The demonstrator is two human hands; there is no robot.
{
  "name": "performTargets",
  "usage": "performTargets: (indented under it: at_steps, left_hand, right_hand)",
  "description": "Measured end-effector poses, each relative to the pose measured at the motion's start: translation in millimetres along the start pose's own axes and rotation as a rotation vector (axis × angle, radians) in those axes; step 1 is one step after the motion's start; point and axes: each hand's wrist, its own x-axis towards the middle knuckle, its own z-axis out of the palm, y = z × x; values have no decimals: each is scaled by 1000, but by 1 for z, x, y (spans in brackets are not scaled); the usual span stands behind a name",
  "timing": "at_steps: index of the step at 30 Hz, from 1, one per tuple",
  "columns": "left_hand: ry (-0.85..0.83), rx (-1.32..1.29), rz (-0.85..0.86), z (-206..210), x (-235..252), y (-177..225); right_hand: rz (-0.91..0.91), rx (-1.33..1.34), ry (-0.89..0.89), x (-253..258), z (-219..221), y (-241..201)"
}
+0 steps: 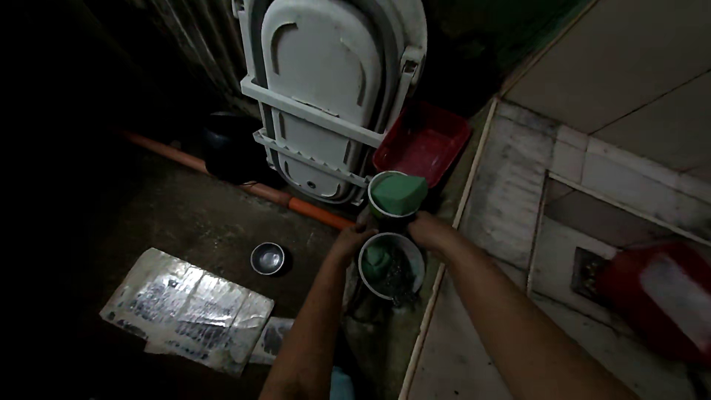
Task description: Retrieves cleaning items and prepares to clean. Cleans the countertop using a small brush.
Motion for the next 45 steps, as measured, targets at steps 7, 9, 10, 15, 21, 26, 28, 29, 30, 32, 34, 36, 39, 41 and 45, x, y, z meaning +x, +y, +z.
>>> performTargets:
  at_steps: [7,9,10,15,21,26,28,29,30,32,34,36,39,41,45]
  left_hand:
    - [1,-71,-8,-3,3,0]
    - [6,-75,-8,-2,4,0]
    - [10,-76,-2,-2,4,0]
    - [47,-141,25,-1,1,-2]
    - [78,-123,36,-4,0,-3]
    - [69,-129,26,-4,2,-7]
    - [68,-132,23,-4,1,-6]
    - [64,-134,21,-4,0,-5]
    - [62,-141,24,-4,-1,-4]
    - [59,-150,26,-3,-2,-4]
    - [54,-147,16,-3,-1,-5]
    - [47,-139,6,-3,-1,-4]
    - [39,-133,10,-3,-1,-3]
    - [35,-140,19,-2,-1,-3]
    - [52,-155,48,-1,-1,-7]
  right_hand:
    - [-22,-380,-45,9,-7,-13]
    - [-29,-524,-23,12,-3,-15]
    - [-38,-589,-18,14,-1,-14]
    - [-157,-877,-7,23,-2,1]
    - [-141,-969,-70,48,-2,3]
    - [-138,-1028,-144,54,-2,-3]
    - [-159,-1034,-141,54,-2,1]
    - [-168,-1031,-130,56,-1,4]
    - [-154,-1019,-128,54,-1,3]
    - [-110,-1010,-138,48,-1,-3]
    - [-105,-1032,-128,53,1,-2]
    - [-131,-1054,-111,59,1,1]
    - [-151,-1041,-85,59,1,5]
    - [-152,-1036,-72,61,3,8]
    - [-100,-1043,-110,62,5,3]
